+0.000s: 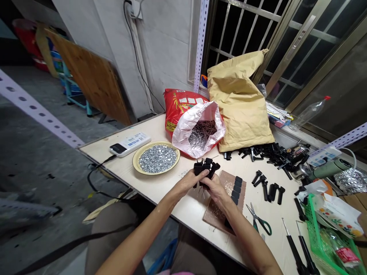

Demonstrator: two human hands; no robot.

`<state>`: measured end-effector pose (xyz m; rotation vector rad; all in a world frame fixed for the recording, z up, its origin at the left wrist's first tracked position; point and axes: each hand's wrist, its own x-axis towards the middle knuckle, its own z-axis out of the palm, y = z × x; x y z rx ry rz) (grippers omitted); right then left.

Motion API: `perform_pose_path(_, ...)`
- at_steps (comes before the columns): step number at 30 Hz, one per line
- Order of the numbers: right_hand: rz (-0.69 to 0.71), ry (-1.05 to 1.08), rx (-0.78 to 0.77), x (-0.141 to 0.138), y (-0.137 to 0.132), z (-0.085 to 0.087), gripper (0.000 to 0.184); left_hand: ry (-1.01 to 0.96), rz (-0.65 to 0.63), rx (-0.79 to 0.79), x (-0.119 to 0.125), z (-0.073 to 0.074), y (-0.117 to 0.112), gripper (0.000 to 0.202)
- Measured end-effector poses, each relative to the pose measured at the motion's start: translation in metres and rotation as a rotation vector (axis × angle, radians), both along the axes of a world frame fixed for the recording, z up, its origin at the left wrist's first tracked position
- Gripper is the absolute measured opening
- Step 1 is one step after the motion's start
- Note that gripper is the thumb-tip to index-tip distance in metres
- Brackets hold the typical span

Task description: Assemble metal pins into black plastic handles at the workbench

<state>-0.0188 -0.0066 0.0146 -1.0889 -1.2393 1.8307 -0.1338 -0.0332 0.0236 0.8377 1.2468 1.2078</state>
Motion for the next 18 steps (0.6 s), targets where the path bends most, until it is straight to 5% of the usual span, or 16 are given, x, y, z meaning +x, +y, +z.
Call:
perform_pose_path(6,-0.003,0.003,0.068,0.001,-0.003,-0.003,0.044,-0.308,0.094,-0.030,-0.004,-0.006,0.004,0.064)
perform_pose_path(11,-0.063,0.010,-0.078,-0.001,-0.007,-0.027,0.046,-0.271,0.102,-0.130,-0.001,-0.023,0.004,0.054)
perform_pose_path(18,-0.198,-0.069,0.105,0.008,-0.015,-0.045,0.039,-0.249,0.077,-0.143,0.007,-0.037,0.006,0.045)
